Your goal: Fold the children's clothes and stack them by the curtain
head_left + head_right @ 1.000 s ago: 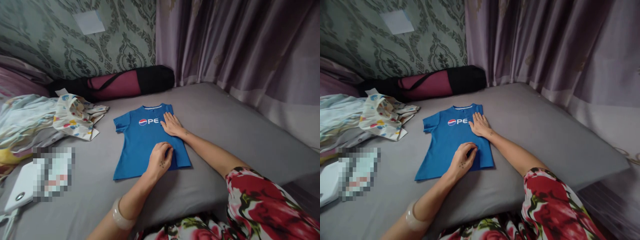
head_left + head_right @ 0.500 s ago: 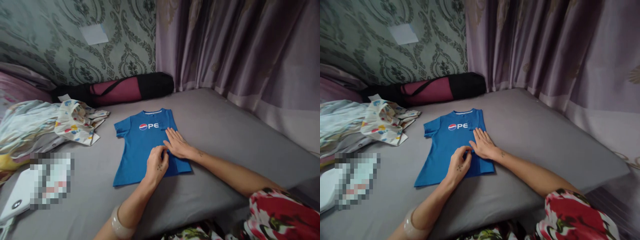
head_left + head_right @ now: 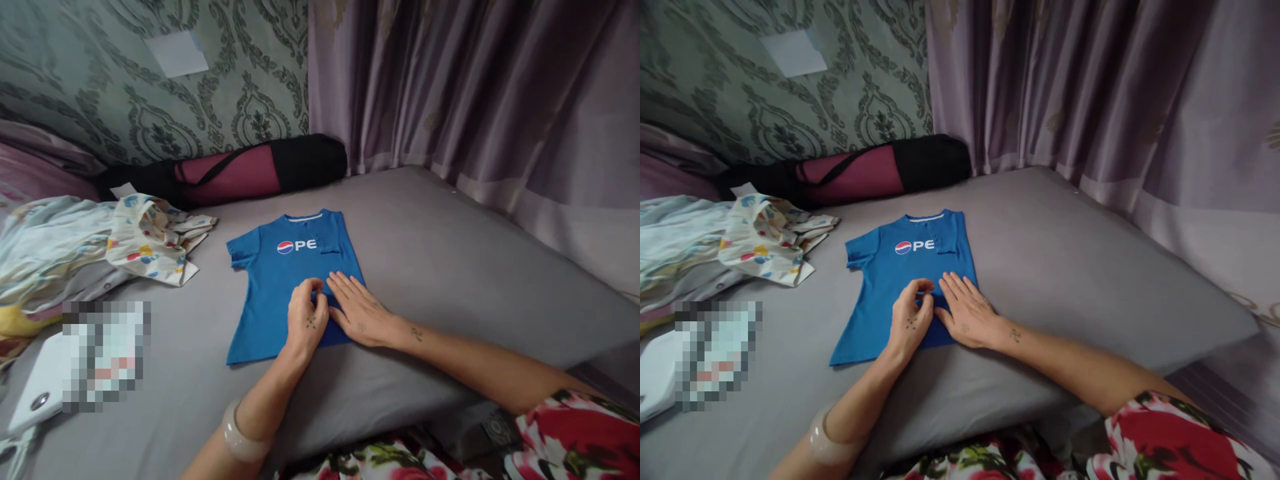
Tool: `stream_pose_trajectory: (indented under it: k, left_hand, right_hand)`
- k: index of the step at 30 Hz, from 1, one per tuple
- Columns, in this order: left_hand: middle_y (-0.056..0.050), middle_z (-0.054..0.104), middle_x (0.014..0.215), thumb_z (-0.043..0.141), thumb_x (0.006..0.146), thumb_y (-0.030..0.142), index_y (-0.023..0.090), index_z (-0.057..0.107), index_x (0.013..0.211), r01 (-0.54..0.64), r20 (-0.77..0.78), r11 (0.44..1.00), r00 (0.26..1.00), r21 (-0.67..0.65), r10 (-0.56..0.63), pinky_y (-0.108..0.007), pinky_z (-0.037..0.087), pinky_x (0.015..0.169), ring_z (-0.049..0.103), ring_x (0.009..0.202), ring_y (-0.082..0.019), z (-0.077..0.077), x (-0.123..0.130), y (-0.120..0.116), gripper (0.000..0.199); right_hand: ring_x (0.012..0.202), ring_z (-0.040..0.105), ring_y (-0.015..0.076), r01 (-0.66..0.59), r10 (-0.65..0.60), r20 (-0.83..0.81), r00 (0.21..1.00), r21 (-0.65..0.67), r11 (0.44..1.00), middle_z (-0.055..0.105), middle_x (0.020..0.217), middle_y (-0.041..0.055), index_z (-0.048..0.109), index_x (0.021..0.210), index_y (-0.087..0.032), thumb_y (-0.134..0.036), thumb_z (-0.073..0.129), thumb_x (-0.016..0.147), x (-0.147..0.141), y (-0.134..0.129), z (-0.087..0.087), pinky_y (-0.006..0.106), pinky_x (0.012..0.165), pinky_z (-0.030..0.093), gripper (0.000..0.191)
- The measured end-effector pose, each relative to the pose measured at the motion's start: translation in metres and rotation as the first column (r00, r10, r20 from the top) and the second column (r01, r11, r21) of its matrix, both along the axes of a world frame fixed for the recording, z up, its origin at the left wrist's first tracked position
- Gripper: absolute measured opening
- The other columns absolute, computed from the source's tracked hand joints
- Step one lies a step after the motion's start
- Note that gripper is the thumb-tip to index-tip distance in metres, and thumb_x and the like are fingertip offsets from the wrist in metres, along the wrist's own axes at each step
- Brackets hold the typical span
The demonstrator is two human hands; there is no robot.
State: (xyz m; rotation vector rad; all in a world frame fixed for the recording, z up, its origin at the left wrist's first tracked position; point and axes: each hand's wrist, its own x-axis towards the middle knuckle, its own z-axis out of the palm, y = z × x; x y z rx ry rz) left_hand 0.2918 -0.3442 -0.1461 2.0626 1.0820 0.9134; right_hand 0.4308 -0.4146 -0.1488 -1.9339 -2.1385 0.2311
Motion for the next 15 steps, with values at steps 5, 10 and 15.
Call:
stream_pose_trajectory:
  k: [5, 10, 15]
  left_hand:
    - [-0.005, 0.068, 0.093, 0.045, 0.081, 0.011, 0.019, 0.059, 0.096, 0.002, -0.009, 1.0, 1.0, -0.011, -0.002, -0.031, 0.05, 0.079, 0.064, 0.087, -0.017, 0.0, 0.001, -0.002, 0.022]
    - [-0.005, 0.069, 0.096, 0.046, 0.081, 0.012, 0.019, 0.059, 0.096, -0.002, -0.023, 0.998, 1.0, -0.058, 0.001, -0.03, 0.05, 0.08, 0.065, 0.089, -0.017, 0.0, 0.001, 0.002, 0.021]
    - [-0.005, 0.07, 0.093, 0.051, 0.084, 0.02, 0.018, 0.061, 0.097, 0.077, -0.182, 0.982, 0.977, -0.174, -0.109, -0.026, 0.049, 0.072, 0.066, 0.082, -0.016, 0.014, 0.005, 0.028, 0.017]
  right_hand:
    - [0.145, 0.017, 0.0247, -0.013, 0.013, -0.005, 1.0, 0.01, 1.0, 0.026, 0.155, 0.0153, 0.032, 0.148, -0.006, -0.047, 0.022, 0.1, -0.004, -0.005, -0.004, 0.046, 0.119, 0.016, 0.065]
    - [0.145, 0.02, 0.0269, -0.021, 0.02, -0.042, 0.999, -0.03, 0.999, 0.027, 0.155, 0.0163, 0.037, 0.146, -0.006, -0.044, 0.03, 0.099, 0.001, 0.0, 0.004, 0.047, 0.118, 0.019, 0.061]
    - [0.114, 0.06, 0.0222, -0.006, 0.0, -0.175, 0.985, -0.03, 1.0, 0.067, 0.121, 0.0098, 0.067, 0.116, -0.018, -0.031, 0.042, 0.096, 0.027, 0.034, 0.028, 0.033, 0.098, 0.043, 0.035]
